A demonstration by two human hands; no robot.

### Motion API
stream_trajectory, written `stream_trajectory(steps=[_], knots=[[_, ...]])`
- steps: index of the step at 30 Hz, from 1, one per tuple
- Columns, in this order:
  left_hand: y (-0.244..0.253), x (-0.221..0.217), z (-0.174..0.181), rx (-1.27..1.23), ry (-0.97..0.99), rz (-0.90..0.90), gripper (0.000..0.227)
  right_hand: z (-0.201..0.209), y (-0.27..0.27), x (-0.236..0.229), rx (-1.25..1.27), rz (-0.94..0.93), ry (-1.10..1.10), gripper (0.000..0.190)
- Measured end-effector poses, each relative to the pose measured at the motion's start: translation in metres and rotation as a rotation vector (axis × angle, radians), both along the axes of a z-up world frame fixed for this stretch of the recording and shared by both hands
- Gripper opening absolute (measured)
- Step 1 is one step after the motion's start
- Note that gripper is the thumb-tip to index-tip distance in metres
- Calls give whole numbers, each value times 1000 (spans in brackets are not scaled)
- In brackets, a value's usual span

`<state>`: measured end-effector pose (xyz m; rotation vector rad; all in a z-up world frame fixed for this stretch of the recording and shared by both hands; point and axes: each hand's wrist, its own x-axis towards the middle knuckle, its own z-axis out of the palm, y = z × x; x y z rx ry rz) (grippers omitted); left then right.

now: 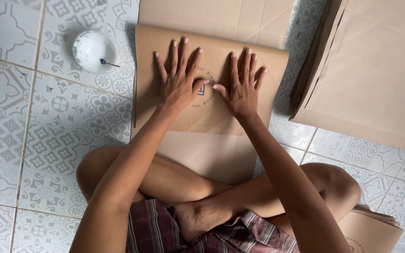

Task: Applying glue to the edges of paper bags and folding them to complete the assembly process.

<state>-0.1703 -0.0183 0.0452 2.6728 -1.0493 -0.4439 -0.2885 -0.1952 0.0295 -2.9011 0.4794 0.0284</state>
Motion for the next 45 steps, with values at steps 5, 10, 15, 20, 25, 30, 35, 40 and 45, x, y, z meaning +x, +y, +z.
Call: stream_trajectory(steps=[5,10,15,20,25,30,35,40,45], knots=[[-20,28,3,-124,-89,25,72,-3,-16,31,4,-11,-13,102],[-34,54,-8,-220,-190,51,62,-6,-25,53,4,-31,-61,99],[-27,67,-14,-179,-166,58,65,-7,-36,60,53,-51,-68,96],[-16,64,-5,-143,-118,19,67,-9,-42,51,25,-6,-51,83],[-22,67,-18,-156,-127,41,61,-9,-47,53,60,-5,-60,72],[-21,77,-25,-131,-84,43,63,-8,-44,56,67,-35,-9,71],[-12,84,-26,-108,-40,55,60,-5,-43,55,69,-33,-16,69],[9,95,-14,9,-22,203,57,-3,-41,56,49,-43,-3,69],[21,89,-15,12,-73,355,63,-10,-41,54,52,-42,-38,69]])
